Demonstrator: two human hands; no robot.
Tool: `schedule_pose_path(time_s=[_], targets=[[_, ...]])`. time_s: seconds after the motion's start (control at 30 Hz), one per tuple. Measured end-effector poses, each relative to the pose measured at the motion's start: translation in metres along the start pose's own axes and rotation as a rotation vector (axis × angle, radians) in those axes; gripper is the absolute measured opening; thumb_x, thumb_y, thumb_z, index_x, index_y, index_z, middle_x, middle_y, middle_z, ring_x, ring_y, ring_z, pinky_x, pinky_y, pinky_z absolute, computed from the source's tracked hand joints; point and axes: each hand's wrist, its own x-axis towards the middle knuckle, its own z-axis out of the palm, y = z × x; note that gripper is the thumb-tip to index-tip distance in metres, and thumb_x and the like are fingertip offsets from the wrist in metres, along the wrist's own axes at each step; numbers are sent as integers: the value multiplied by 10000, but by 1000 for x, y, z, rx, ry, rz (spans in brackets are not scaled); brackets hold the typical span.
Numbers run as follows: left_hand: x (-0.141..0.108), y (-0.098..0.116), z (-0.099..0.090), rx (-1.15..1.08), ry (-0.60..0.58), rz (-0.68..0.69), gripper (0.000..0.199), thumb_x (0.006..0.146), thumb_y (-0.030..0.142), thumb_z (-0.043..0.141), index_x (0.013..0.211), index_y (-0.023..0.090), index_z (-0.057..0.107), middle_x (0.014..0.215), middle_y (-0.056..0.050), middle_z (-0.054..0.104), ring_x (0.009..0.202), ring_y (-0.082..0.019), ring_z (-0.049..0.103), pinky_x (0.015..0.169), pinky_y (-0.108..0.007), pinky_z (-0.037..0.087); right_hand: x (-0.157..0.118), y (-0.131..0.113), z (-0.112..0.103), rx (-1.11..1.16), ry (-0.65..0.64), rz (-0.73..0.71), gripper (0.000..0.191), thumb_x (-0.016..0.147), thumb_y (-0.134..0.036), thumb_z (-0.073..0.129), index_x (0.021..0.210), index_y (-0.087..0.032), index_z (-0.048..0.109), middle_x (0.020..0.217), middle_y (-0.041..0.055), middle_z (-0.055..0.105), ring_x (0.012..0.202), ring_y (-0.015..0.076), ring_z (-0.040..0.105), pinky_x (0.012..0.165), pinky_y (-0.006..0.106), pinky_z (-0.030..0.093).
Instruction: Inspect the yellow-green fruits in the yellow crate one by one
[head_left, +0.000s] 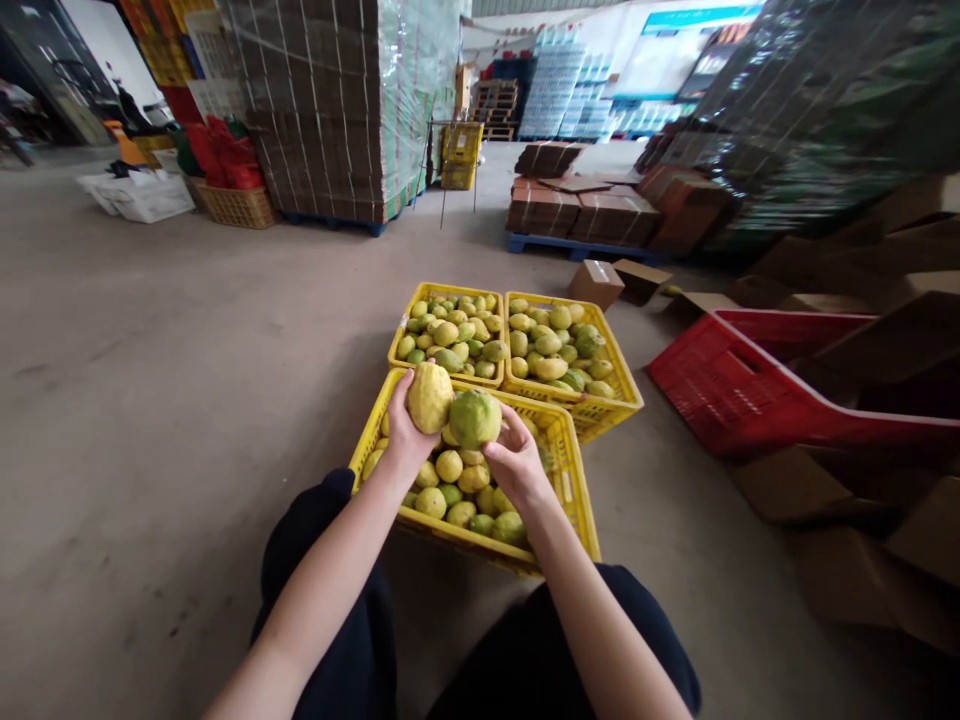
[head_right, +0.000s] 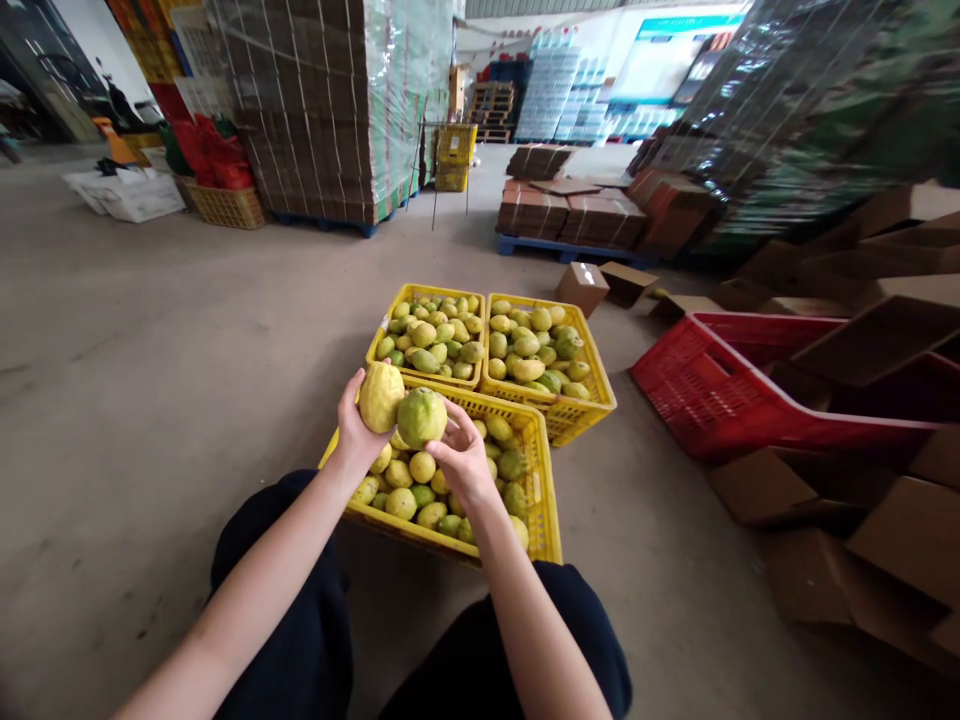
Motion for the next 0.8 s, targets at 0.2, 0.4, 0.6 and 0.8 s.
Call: schedule_pose_path(time_s=[0.2, 0.4, 0.6, 0.8], targets=[[-2, -10, -2, -39, 73, -126, 220, 849, 415, 646, 884, 200, 682, 806, -3, 724, 760, -166, 685, 743, -280, 547, 4, 2, -5, 80, 75, 8, 552, 456, -281, 944, 971, -256, 747, 903, 15, 792, 847, 232, 741, 817, 372, 612], [-4, -11, 5, -72, 130, -175, 241, 921, 377, 567, 859, 174, 680, 761, -9, 711, 701, -148, 672, 731, -261, 551, 13, 5, -18, 124, 106, 4, 467, 514, -236, 943, 931, -250, 733, 871, -9, 786, 759, 151, 732, 704, 233, 607], [-2, -12, 3, -120, 155, -208, 249, 985, 325, 510, 932, 153, 683, 775, -19, 706, 688, -144, 672, 707, -253, 560, 15, 11, -24, 182, 61, 18, 363, 603, -203, 898, 918, -241, 722, 907, -2, 790, 803, 152, 744, 762, 240, 614], [0, -13, -4, -96, 203, -197, 340, 975, 465, 530, 1011, 161, 677, 856, -56, 712, 698, -164, 674, 629, -258, 560, 16, 8, -25, 282, 120, 78, 168, 720, -212, 763, 875, -230, 701, 941, 26, 790, 940, 204, 748, 843, 331, 630]])
